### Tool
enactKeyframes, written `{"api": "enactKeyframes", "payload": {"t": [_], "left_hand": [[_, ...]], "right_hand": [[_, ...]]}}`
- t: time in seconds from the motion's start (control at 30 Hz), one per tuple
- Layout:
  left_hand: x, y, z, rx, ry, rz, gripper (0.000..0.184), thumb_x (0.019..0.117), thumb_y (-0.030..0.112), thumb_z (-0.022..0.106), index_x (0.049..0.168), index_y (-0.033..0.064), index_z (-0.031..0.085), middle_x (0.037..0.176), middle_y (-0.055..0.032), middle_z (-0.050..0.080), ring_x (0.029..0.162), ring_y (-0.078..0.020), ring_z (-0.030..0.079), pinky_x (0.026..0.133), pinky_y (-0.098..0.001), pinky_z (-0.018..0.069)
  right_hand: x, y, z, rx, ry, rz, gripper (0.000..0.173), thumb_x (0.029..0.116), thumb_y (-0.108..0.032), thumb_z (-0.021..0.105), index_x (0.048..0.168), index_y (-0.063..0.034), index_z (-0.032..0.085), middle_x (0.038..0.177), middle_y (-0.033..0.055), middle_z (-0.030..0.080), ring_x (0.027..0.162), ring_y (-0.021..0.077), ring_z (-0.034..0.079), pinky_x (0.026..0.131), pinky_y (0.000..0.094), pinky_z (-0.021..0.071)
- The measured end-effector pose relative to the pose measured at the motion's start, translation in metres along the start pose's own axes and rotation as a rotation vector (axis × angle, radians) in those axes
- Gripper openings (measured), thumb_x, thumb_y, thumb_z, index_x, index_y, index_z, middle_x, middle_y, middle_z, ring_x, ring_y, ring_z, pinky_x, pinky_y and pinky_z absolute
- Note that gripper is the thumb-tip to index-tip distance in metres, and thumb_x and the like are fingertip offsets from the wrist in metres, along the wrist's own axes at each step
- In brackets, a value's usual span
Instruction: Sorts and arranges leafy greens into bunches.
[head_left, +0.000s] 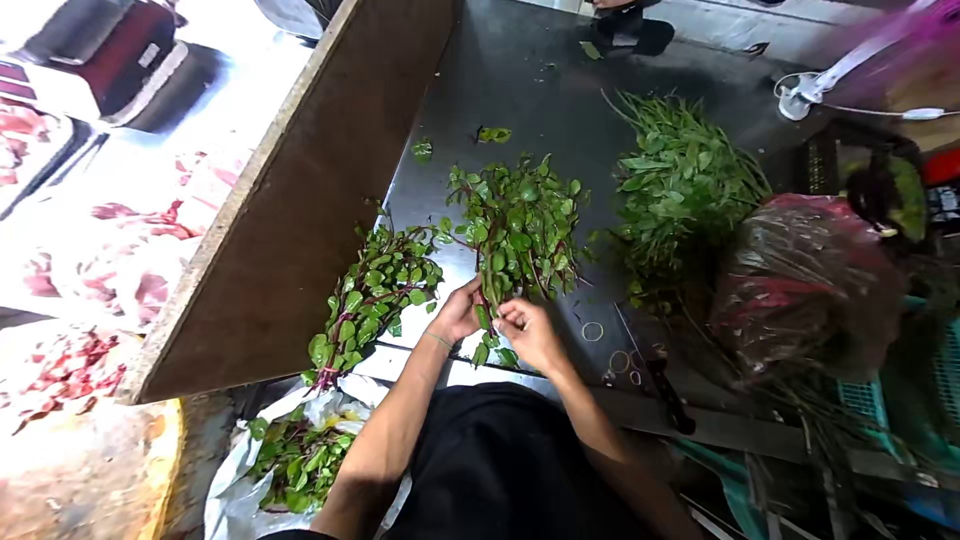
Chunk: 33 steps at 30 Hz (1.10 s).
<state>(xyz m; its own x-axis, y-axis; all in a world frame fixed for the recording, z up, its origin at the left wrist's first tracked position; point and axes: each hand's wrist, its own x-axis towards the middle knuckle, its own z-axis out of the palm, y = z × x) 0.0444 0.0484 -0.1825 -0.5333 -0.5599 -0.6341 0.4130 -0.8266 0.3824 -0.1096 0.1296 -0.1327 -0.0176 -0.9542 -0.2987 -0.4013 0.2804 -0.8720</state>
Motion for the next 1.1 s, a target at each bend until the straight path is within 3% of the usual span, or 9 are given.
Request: {"api": "enactKeyframes", "payload": {"t": [0.1,0.2,0.27,0.33,0.47,0.67,0.87,1.0,1.1], "left_hand": [[-0.002,0.001,-0.005,0.063,-0.115,-0.018,0.069,0.1044,0.066,0.026,0.130,0.0122,0.059,0.107,-0.0117,0.070,0.094,-0.0235,0.069,0.084,-0.0423,0.0598],[-0.006,0.002,-0.002,0.198,-0.096,0.035,0.038,0.1112,0.036,0.040,0.136,0.0106,0.054,0.108,-0.0103,0.070,0.096,-0.0210,0.070,0.086,-0.0401,0.0599],[-0.008,0.003,0.005,0.240,-0.019,0.064,0.032,0.1096,0.021,0.047,0.140,0.0106,0.049,0.102,-0.0093,0.069,0.089,-0.0201,0.070,0.083,-0.0394,0.0604],[-0.010,0.008,0.006,0.246,-0.014,0.062,0.032,0.1097,0.018,0.046,0.141,0.0108,0.047,0.095,-0.0094,0.068,0.081,-0.0205,0.070,0.078,-0.0396,0.0615],[-0.016,0.020,0.004,0.298,-0.047,0.063,0.029,0.1090,0.015,0.044,0.137,0.0116,0.050,0.088,-0.0059,0.063,0.069,-0.0155,0.063,0.067,-0.0319,0.0579],[-0.039,0.044,0.011,0.379,-0.182,0.107,0.030,0.1090,0.015,0.042,0.138,0.0146,0.050,0.080,-0.0029,0.059,0.060,-0.0109,0.057,0.060,-0.0266,0.0543],[-0.066,0.074,0.011,0.392,-0.119,0.254,0.029,0.1083,0.015,0.044,0.136,0.0154,0.054,0.079,-0.0019,0.061,0.056,-0.0072,0.056,0.055,-0.0220,0.0532],[-0.067,0.089,0.003,0.370,-0.067,0.361,0.030,0.1083,0.013,0.041,0.137,0.0131,0.052,0.083,-0.0033,0.063,0.058,-0.0085,0.056,0.056,-0.0241,0.0526],[-0.064,0.093,-0.001,0.334,-0.028,0.441,0.030,0.1086,0.014,0.041,0.138,0.0142,0.051,0.085,-0.0039,0.063,0.059,-0.0092,0.057,0.055,-0.0247,0.0533]], "right_hand": [[0.004,0.020,0.015,-0.147,-0.069,0.064,0.028,0.0949,-0.024,0.068,0.117,-0.0066,0.071,0.092,0.0077,0.071,0.082,0.0170,0.068,0.081,0.0372,0.0581],[0.006,0.018,0.007,-0.163,-0.076,0.058,0.030,0.0954,-0.028,0.068,0.117,-0.0078,0.072,0.094,0.0072,0.072,0.084,0.0168,0.069,0.082,0.0379,0.0578],[0.010,0.012,-0.012,-0.091,-0.113,0.039,0.027,0.0969,-0.028,0.070,0.110,-0.0050,0.074,0.096,0.0076,0.074,0.086,0.0142,0.070,0.084,0.0347,0.0589],[0.019,0.009,-0.035,-0.017,-0.009,0.053,0.027,0.0991,-0.025,0.067,0.105,-0.0002,0.074,0.094,0.0107,0.074,0.084,0.0164,0.071,0.082,0.0370,0.0597],[0.050,0.017,-0.070,-0.076,0.390,0.189,0.028,0.1009,-0.026,0.065,0.111,-0.0008,0.071,0.097,0.0150,0.072,0.087,0.0250,0.070,0.083,0.0470,0.0571],[0.089,0.068,-0.090,-0.310,0.469,0.369,0.054,0.0945,-0.023,0.071,0.141,-0.0030,0.053,0.137,0.0286,0.055,0.123,0.0430,0.058,0.102,0.0588,0.0492],[0.079,0.070,-0.107,-0.148,0.427,0.308,0.028,0.0928,-0.019,0.077,0.112,0.0010,0.071,0.101,0.0194,0.073,0.091,0.0291,0.071,0.086,0.0492,0.0580],[0.054,0.048,-0.128,-0.091,0.551,0.177,0.025,0.0949,-0.023,0.075,0.109,-0.0029,0.075,0.099,0.0131,0.073,0.079,0.0199,0.069,0.075,0.0407,0.0583],[0.042,0.045,-0.141,-0.253,0.628,0.056,0.025,0.0990,-0.024,0.069,0.113,-0.0045,0.077,0.103,0.0156,0.073,0.084,0.0215,0.070,0.080,0.0410,0.0589]]}}
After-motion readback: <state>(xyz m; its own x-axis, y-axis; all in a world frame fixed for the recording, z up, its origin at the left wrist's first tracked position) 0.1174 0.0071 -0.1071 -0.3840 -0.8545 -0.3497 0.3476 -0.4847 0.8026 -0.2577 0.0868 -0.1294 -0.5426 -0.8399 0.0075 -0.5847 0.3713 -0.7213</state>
